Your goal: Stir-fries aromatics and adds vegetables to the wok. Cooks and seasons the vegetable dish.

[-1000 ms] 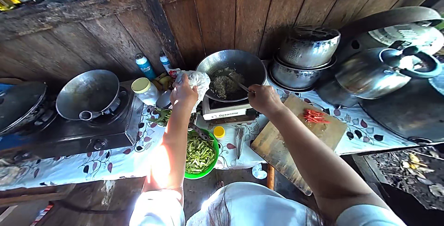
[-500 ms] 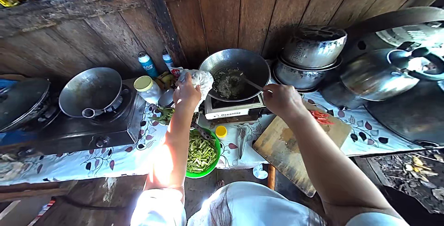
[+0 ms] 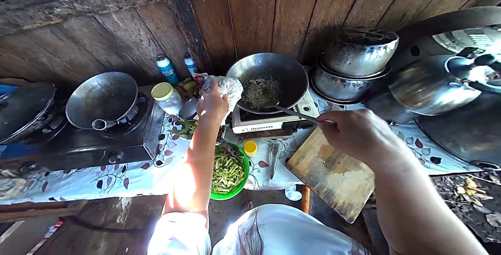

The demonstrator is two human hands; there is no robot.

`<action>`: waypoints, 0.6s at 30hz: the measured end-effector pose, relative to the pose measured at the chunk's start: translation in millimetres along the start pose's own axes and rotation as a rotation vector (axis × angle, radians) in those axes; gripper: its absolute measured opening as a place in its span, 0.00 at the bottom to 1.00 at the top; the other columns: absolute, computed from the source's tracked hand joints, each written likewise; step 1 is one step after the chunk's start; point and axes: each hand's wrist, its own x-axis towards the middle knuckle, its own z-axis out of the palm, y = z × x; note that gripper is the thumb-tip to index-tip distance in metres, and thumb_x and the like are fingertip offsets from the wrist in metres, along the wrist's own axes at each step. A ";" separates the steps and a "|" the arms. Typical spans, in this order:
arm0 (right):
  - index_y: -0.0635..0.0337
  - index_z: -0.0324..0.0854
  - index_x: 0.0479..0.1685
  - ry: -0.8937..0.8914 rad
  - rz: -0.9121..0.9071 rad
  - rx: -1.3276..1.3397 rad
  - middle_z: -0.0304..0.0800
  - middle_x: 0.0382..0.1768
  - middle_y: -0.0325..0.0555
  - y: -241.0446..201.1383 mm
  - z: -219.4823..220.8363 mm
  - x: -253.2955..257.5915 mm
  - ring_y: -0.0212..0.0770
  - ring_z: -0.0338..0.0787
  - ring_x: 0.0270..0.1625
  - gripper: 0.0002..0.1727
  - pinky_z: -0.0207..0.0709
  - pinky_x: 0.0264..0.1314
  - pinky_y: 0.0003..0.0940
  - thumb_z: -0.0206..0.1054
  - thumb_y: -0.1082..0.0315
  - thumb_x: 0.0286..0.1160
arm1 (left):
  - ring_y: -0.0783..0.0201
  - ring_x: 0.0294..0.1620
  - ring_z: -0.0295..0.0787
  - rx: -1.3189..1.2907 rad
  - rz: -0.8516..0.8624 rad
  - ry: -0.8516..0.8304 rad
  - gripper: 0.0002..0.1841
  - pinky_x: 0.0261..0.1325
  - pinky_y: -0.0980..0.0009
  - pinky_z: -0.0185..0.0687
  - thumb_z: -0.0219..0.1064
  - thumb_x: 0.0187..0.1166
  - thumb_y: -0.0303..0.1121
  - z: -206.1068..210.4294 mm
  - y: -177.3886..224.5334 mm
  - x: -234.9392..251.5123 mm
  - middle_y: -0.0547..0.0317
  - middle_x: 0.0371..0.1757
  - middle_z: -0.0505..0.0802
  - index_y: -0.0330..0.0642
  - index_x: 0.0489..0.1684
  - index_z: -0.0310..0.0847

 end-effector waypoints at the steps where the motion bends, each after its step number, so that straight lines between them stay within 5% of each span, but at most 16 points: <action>1: 0.56 0.94 0.51 -0.021 0.028 0.023 0.94 0.36 0.59 -4.7 7.6 8.3 0.65 0.93 0.43 0.13 0.80 0.41 0.69 0.61 0.68 0.84 | 0.33 0.71 0.82 0.003 0.003 0.003 0.34 0.66 0.37 0.78 0.62 0.87 0.48 0.4 0.0 0.0 0.30 0.78 0.77 0.52 0.93 0.57; 10: 0.60 0.89 0.61 0.051 0.131 0.185 0.94 0.49 0.64 -6.5 68.2 91.9 0.68 0.92 0.57 0.17 0.79 0.56 0.70 0.57 0.67 0.85 | 0.31 0.72 0.81 -0.006 0.011 0.007 0.35 0.68 0.36 0.76 0.63 0.87 0.47 0.5 -0.5 0.2 0.28 0.79 0.77 0.51 0.93 0.57; 18: 0.57 0.93 0.51 0.024 -0.052 0.044 0.93 0.35 0.58 -0.3 13.7 14.2 0.64 0.93 0.41 0.12 0.80 0.39 0.68 0.62 0.70 0.84 | 0.31 0.74 0.79 -0.036 0.018 0.002 0.35 0.70 0.36 0.74 0.63 0.87 0.46 -1.2 -0.8 -1.2 0.28 0.80 0.75 0.51 0.93 0.56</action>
